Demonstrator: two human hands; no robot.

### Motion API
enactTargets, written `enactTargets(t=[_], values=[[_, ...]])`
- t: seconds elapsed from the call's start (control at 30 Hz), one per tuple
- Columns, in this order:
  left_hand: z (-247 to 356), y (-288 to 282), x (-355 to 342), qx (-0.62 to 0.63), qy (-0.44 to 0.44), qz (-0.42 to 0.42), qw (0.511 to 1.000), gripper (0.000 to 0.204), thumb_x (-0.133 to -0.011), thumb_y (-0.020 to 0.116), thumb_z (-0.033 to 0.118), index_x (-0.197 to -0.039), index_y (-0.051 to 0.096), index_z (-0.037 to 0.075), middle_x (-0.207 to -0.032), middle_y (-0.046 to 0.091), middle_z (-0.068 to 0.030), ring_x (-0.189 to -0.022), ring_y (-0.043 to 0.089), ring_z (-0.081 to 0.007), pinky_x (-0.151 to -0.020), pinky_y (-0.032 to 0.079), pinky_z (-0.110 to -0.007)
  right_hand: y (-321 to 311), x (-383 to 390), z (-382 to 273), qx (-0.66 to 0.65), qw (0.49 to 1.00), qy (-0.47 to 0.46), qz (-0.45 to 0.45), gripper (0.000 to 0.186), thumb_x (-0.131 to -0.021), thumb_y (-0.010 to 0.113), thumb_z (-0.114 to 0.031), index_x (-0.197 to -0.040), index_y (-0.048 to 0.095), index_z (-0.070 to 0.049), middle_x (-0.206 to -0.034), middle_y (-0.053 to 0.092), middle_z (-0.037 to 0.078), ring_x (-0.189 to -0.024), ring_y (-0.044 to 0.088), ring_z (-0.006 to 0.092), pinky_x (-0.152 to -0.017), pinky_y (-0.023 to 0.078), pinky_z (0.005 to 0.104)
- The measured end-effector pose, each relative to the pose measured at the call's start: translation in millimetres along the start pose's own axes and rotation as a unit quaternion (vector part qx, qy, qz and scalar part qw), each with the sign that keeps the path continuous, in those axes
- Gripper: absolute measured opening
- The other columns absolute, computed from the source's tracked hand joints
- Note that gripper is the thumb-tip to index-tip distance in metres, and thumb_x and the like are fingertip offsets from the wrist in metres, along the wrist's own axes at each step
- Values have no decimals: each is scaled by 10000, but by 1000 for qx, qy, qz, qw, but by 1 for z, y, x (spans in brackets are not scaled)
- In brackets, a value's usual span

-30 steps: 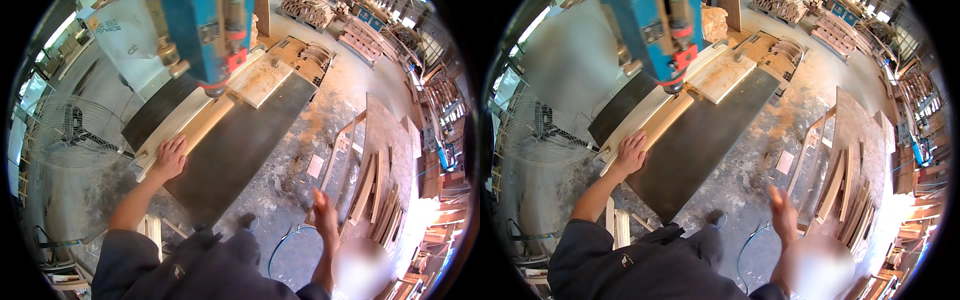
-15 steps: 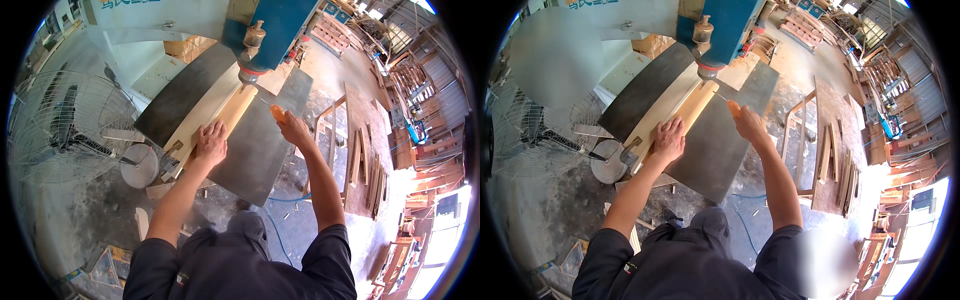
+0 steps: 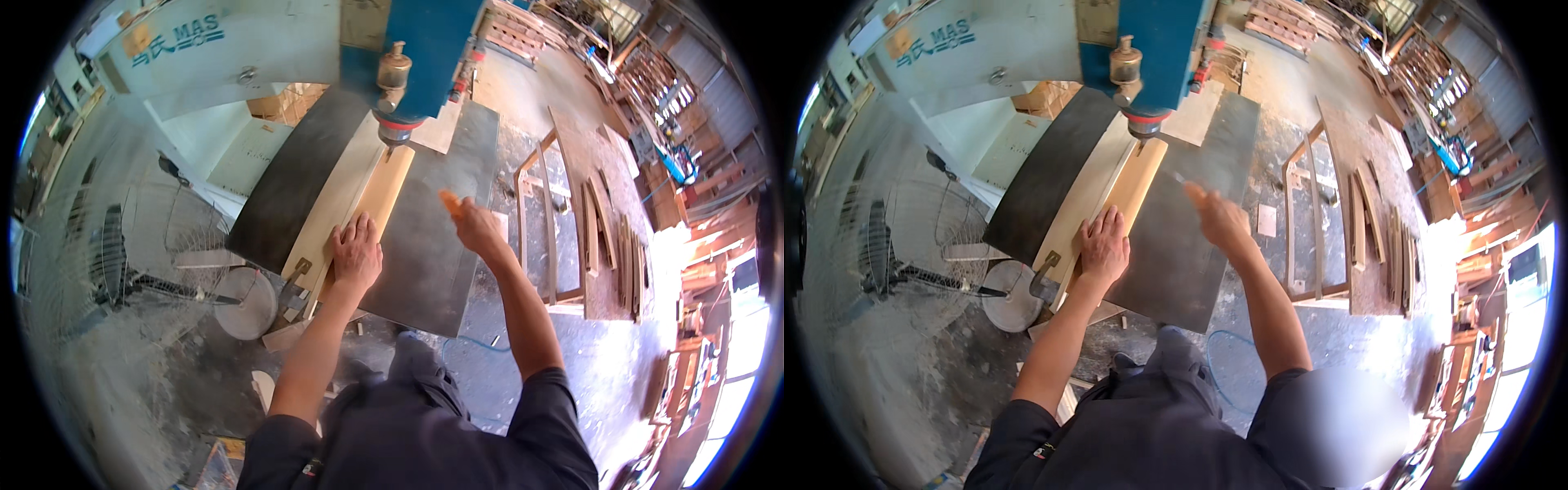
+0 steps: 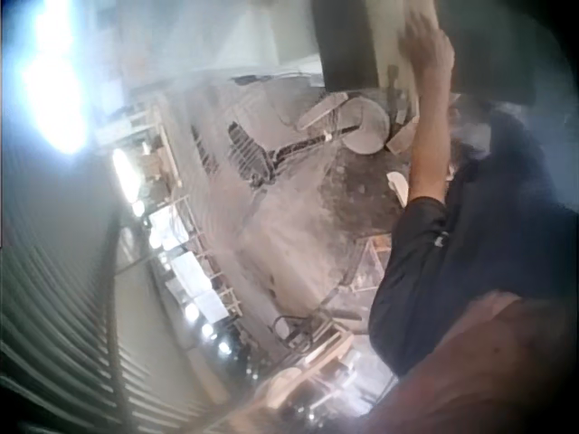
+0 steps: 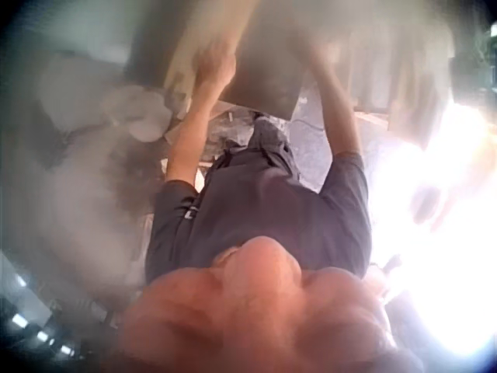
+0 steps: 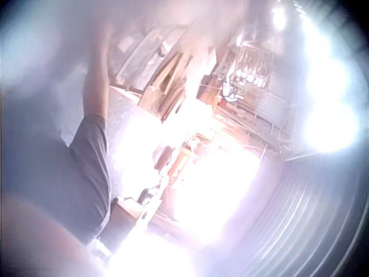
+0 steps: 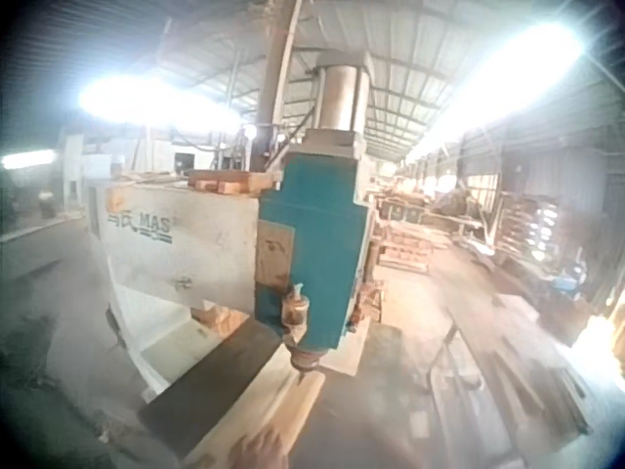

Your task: The person uses a vertical spindle moulder to shape the edges of wooden planks. They feed the wood through the machine, then use a handheld air blower to clear sawdust from the cut edges and the machine table. This process is repeated for multiple pieces of wood in a workshop setting.

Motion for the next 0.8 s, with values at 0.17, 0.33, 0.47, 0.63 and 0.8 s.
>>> enactTargets(t=[0.17,0.33,0.47,0.63,0.8], values=[[-2,-1,2,-14,4,12,1000,582,-989,612,287,-1516,506,63,-1613,473,-97,-1503,396,-267,-1228,263,-582,23,6,-3,-23,999,21,-18,317,-1008,531,-151,-1310,555,-60,-956,743,242,-955,724,453,-843,552,554],[4,2,-7,-31,22,7,999,582,-995,605,288,-1520,506,56,-1617,477,-106,-1508,402,-274,-1232,261,-588,48,17,-10,-66,996,54,-7,181,-994,543,-132,-1080,562,25,-909,753,268,-917,745,441,-834,565,536],[5,8,-17,-45,33,7,998,598,-995,607,292,-1531,496,52,-1625,474,-114,-1525,400,-284,-1244,255,-596,55,18,-6,-91,993,73,10,186,-1016,557,-173,-1061,533,6,-878,741,266,-891,730,462,-807,549,562],[4,12,-28,-46,32,9,998,602,-997,605,298,-1537,496,55,-1633,468,-112,-1536,394,-280,-1252,251,-588,58,16,-1,-105,991,72,29,265,-1038,599,-254,-1035,492,-12,-847,717,273,-855,699,504,-772,516,604],[5,16,-35,-49,33,7,998,603,-1007,583,314,-1545,496,56,-1638,466,-109,-1547,381,-267,-1265,230,-574,63,12,-7,-103,992,76,24,270,-1038,605,-259,-1013,490,-15,-825,714,264,-831,701,495,-749,517,604]])
Point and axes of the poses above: each hand's wrist, its own x-axis away from the middle knuckle, its own y-axis out of the palm, z = x × y, the point moved 6 cm from there along -x, towards the middle knuckle
